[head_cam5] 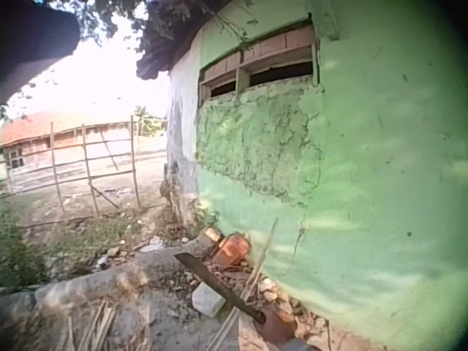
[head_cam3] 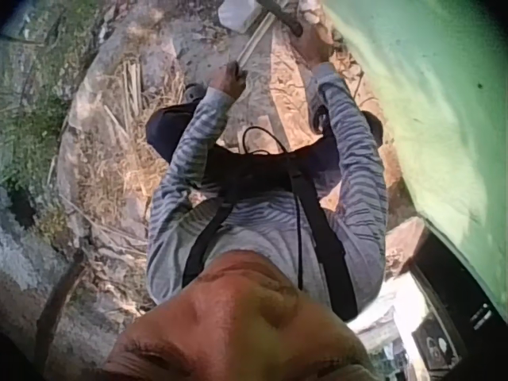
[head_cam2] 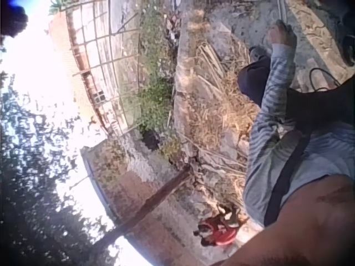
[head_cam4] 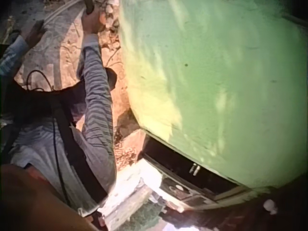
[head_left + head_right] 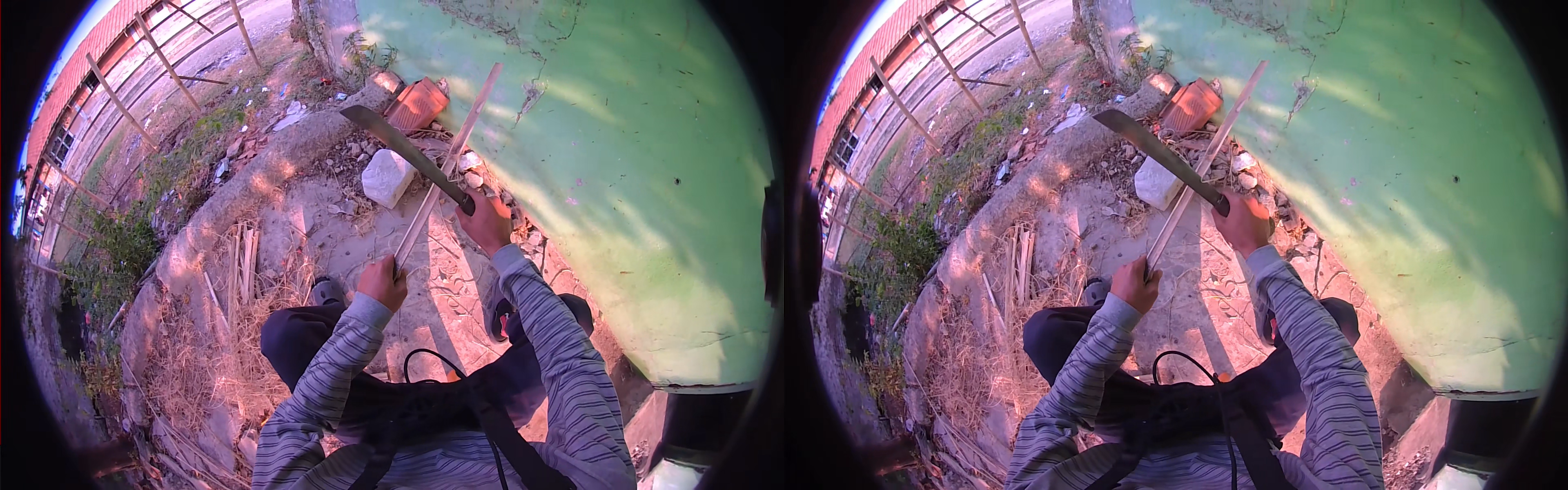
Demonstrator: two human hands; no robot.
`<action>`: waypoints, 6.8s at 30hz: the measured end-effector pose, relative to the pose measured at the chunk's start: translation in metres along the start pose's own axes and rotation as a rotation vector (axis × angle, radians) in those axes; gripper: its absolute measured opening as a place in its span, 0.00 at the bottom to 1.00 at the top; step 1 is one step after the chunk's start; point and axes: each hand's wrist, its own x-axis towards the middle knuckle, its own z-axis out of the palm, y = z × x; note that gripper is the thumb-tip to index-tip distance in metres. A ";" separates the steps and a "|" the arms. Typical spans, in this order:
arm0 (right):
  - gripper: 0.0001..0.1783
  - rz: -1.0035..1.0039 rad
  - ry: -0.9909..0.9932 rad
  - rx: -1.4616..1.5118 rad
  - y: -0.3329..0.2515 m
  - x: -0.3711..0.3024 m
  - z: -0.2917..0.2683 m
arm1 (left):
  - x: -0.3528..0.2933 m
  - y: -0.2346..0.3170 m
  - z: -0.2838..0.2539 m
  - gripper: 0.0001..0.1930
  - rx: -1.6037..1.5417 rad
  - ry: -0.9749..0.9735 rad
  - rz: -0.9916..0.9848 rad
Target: The person shaves and thins a wooden strip using a machete, peeling layers along its length.
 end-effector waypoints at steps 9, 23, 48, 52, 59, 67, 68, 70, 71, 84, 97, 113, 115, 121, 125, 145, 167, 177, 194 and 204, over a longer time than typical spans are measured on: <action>0.18 -0.070 0.077 -0.104 0.028 0.017 0.005 | 0.000 0.005 -0.004 0.12 -0.010 0.036 0.029; 0.19 0.001 0.032 -0.182 0.014 0.015 0.005 | -0.011 -0.011 -0.002 0.12 0.008 0.033 0.032; 0.17 -0.074 -0.011 -0.220 0.011 0.050 -0.002 | -0.060 -0.021 -0.029 0.13 0.021 0.031 -0.036; 0.12 0.044 0.077 -0.128 0.026 0.081 -0.005 | -0.059 -0.019 -0.029 0.13 0.020 0.021 -0.022; 0.14 -0.016 0.023 -0.261 0.043 0.107 -0.016 | -0.065 -0.020 -0.032 0.12 -0.008 0.039 0.009; 0.11 -0.215 0.086 -0.180 0.002 0.105 -0.004 | -0.067 -0.034 -0.046 0.11 -0.033 0.053 -0.010; 0.10 -0.163 0.012 -0.242 0.002 0.106 -0.008 | -0.069 -0.033 -0.048 0.11 -0.046 0.030 -0.017; 0.11 -0.115 0.033 -0.248 0.013 0.127 -0.026 | -0.073 -0.029 -0.048 0.12 -0.053 0.050 0.002; 0.11 -0.064 0.051 -0.253 0.019 0.138 -0.035 | -0.075 -0.026 -0.048 0.12 -0.061 0.066 0.018; 0.14 -0.002 0.095 -0.211 0.026 0.125 -0.073 | -0.099 -0.028 -0.067 0.13 0.051 0.026 0.070; 0.23 0.375 -0.175 1.101 -0.033 0.018 -0.053 | -0.190 0.003 -0.103 0.18 0.401 0.049 0.065; 0.18 0.370 -0.174 1.184 -0.044 -0.026 -0.034 | -0.032 0.086 -0.029 0.33 0.093 0.131 0.068; 0.17 0.360 -0.175 1.147 -0.040 -0.022 -0.031 | -0.022 0.070 -0.011 0.28 -0.044 -0.100 -0.073; 0.29 0.033 -0.101 0.498 0.016 -0.005 -0.015 | -0.011 0.043 0.021 0.23 -0.101 0.060 0.032; 0.26 -0.086 -0.142 0.185 0.023 -0.009 -0.017 | -0.009 0.029 0.014 0.23 -0.087 0.001 -0.008; 0.13 -0.224 -0.175 -0.270 0.023 0.012 0.002 | -0.013 0.000 0.030 0.15 -0.149 -0.030 0.001; 0.11 -0.058 -0.068 -0.274 0.030 0.014 -0.005 | -0.031 -0.009 0.024 0.16 -0.187 -0.084 -0.028; 0.10 -0.241 -0.179 -0.358 0.027 -0.001 0.013 | -0.035 -0.016 0.027 0.16 -0.200 -0.037 -0.005; 0.16 -0.008 0.000 -0.305 0.098 0.053 0.005 | -0.068 -0.023 0.024 0.16 -0.163 -0.160 -0.036; 0.19 0.821 -0.522 1.387 0.053 0.027 0.017 | -0.048 -0.030 0.027 0.19 -0.062 -0.119 -0.132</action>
